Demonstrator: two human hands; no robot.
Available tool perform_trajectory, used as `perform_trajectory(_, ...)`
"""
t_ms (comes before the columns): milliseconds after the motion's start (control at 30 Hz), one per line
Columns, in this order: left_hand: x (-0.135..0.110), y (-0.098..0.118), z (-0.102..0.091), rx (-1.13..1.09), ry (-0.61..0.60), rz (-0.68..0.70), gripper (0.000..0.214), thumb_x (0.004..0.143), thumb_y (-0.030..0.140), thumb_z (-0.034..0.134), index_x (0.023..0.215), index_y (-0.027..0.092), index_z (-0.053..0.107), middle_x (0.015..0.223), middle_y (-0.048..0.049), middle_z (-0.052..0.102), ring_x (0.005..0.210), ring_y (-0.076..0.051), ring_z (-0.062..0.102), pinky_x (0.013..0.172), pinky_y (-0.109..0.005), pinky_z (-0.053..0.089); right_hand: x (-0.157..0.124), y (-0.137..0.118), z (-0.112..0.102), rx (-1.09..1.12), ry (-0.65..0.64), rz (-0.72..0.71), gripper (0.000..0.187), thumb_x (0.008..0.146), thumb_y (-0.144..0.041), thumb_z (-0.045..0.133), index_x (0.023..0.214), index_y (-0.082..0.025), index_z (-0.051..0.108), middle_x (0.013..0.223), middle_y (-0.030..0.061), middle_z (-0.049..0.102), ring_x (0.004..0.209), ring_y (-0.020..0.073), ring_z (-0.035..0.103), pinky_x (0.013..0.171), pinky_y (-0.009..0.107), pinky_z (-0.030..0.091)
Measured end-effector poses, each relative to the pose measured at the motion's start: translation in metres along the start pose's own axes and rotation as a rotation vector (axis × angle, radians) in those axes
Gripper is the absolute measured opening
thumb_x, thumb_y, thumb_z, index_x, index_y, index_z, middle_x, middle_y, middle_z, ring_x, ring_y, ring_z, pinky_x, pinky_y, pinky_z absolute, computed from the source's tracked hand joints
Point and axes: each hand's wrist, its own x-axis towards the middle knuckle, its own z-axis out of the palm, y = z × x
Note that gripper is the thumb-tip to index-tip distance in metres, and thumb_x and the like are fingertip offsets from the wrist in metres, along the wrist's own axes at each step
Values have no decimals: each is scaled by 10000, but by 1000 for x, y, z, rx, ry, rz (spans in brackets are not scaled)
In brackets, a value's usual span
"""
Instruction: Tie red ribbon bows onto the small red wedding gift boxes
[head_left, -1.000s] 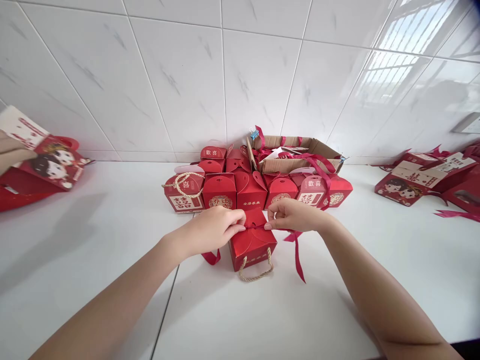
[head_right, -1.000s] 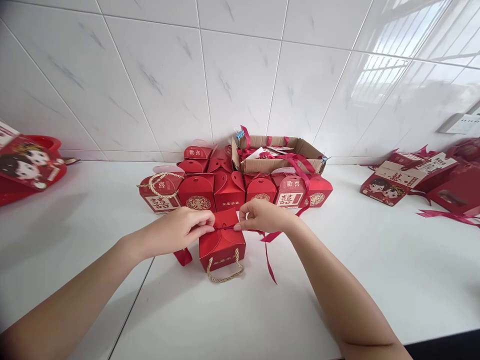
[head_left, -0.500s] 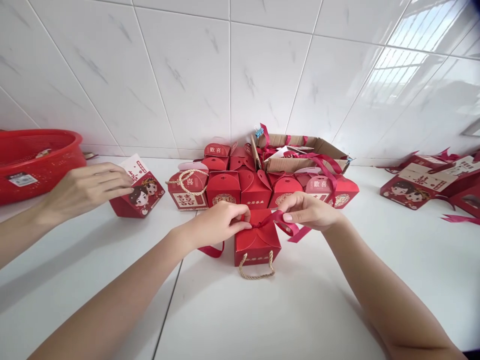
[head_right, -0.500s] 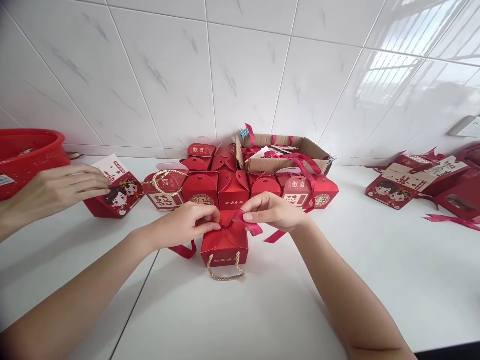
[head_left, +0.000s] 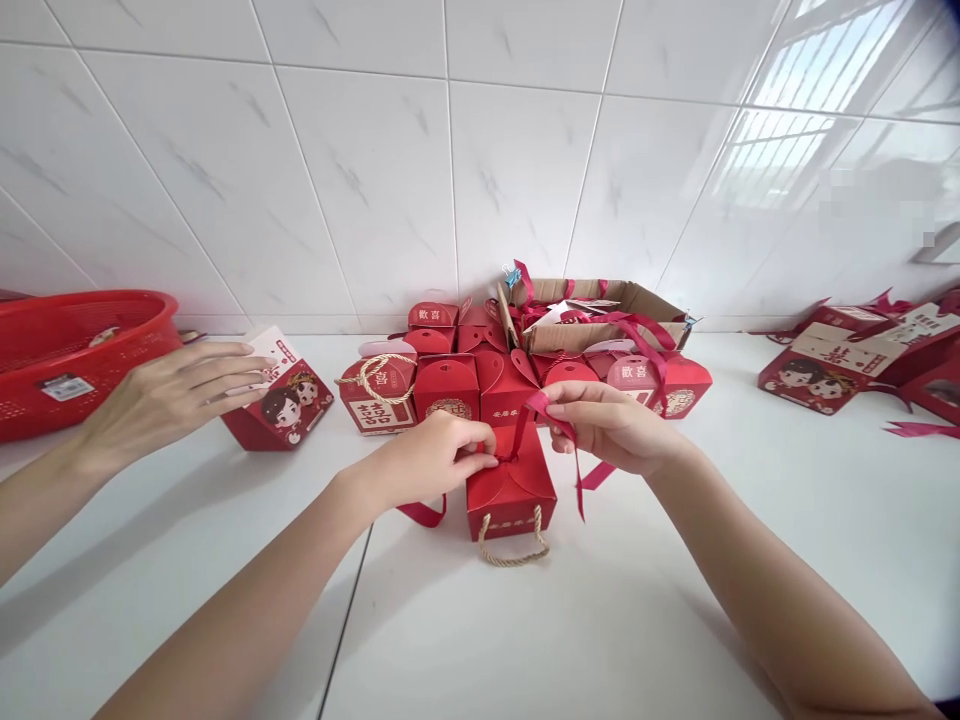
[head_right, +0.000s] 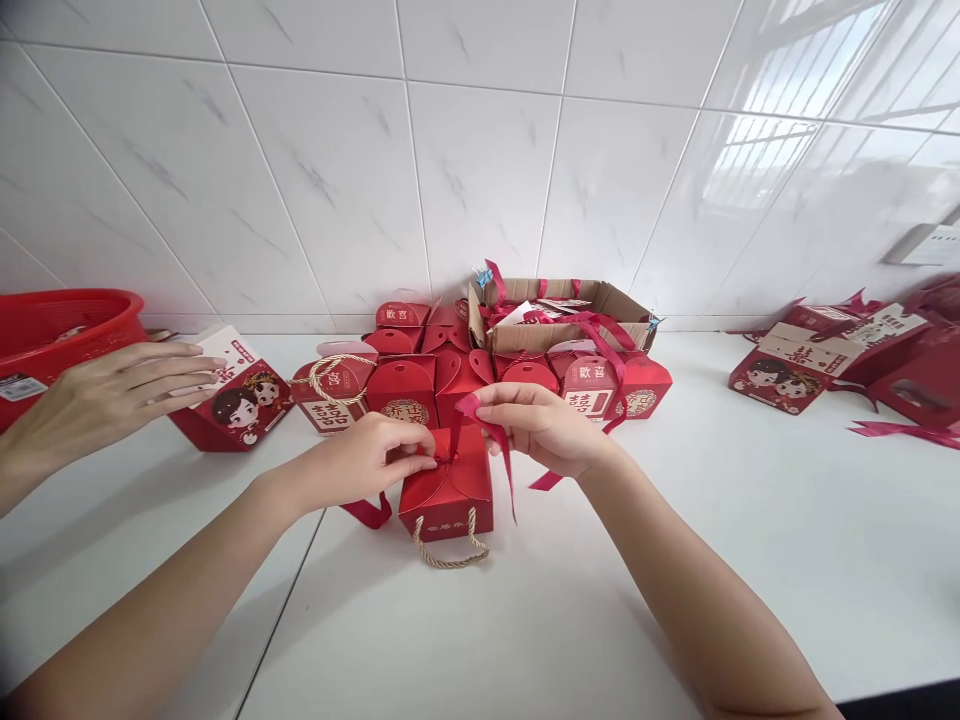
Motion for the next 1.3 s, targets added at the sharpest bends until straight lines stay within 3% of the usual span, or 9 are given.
perform_trajectory(167, 2, 12, 0, -13, 141, -17, 321, 829, 518, 540, 884, 231, 674, 875, -31, 621, 761, -177, 569, 648, -285, 425, 1, 2, 1, -23, -94, -19, 122, 797, -215, 648, 915, -192, 667, 767, -13, 578, 656, 78, 544, 639, 205, 465)
perform_trajectory(300, 11, 23, 9, -37, 305, -8, 256, 860, 426, 511, 817, 198, 618, 765, -16, 569, 675, -148, 514, 590, -274, 394, 2, 4, 4, -86, -136, -25, 127, 795, -253, 662, 903, -190, 651, 775, -10, 590, 655, 84, 549, 636, 224, 466)
perform_trajectory(567, 20, 19, 22, 16, 489, 13, 340, 895, 264, 405, 570, 186, 341, 573, 13, 400, 584, -130, 381, 570, -280, 319, 2, 6, 6, -422, 85, -25, 343, 682, -385, 761, 923, -182, 625, 637, -50, 531, 475, 53, 453, 447, 197, 364)
perform_trajectory(667, 19, 19, 24, 18, 458, 33, 341, 900, 271, 393, 573, 186, 350, 583, 9, 423, 606, -136, 394, 606, -282, 342, 6, 10, 8, -506, 99, 5, 404, 661, -419, 761, 975, -185, 664, 604, -56, 514, 451, 50, 425, 423, 202, 331)
perform_trajectory(800, 14, 21, 15, 32, 383, 0, 258, 870, 318, 443, 646, 193, 474, 673, -5, 509, 708, -161, 474, 659, -288, 378, 13, 18, 10, -543, 116, 0, 328, 657, -443, 746, 829, -164, 724, 596, -28, 545, 494, 64, 428, 454, 215, 335)
perform_trajectory(933, 3, 15, -3, 61, 201, -120, 232, 766, 443, 576, 815, 221, 529, 890, -19, 569, 830, -197, 540, 684, -297, 412, 16, 25, 9, -506, 130, -68, 264, 659, -425, 747, 719, -169, 725, 749, 19, 650, 682, 123, 545, 606, 244, 438)
perform_trajectory(1033, -3, 8, -11, 82, 68, -216, 278, 754, 498, 568, 806, 229, 524, 944, -26, 572, 803, -201, 558, 648, -293, 413, 15, 25, 9, -487, 62, -46, 291, 695, -449, 717, 809, -182, 745, 809, 32, 682, 748, 155, 585, 652, 268, 464)
perform_trajectory(1200, -1, 0, -8, 1, -89, -322, 313, 791, 522, 485, 714, 219, 480, 762, -15, 587, 590, -169, 508, 510, -274, 345, 13, 23, 9, -501, -16, -10, 361, 754, -496, 652, 891, -177, 750, 752, 31, 691, 646, 130, 575, 548, 238, 427)
perform_trajectory(1300, 1, -1, -8, -44, -94, -294, 288, 811, 469, 471, 682, 213, 442, 663, 2, 539, 548, -152, 460, 489, -265, 309, 11, 21, 9, -503, -30, 8, 384, 787, -517, 608, 884, -170, 742, 690, 16, 668, 536, 87, 506, 484, 219, 367)
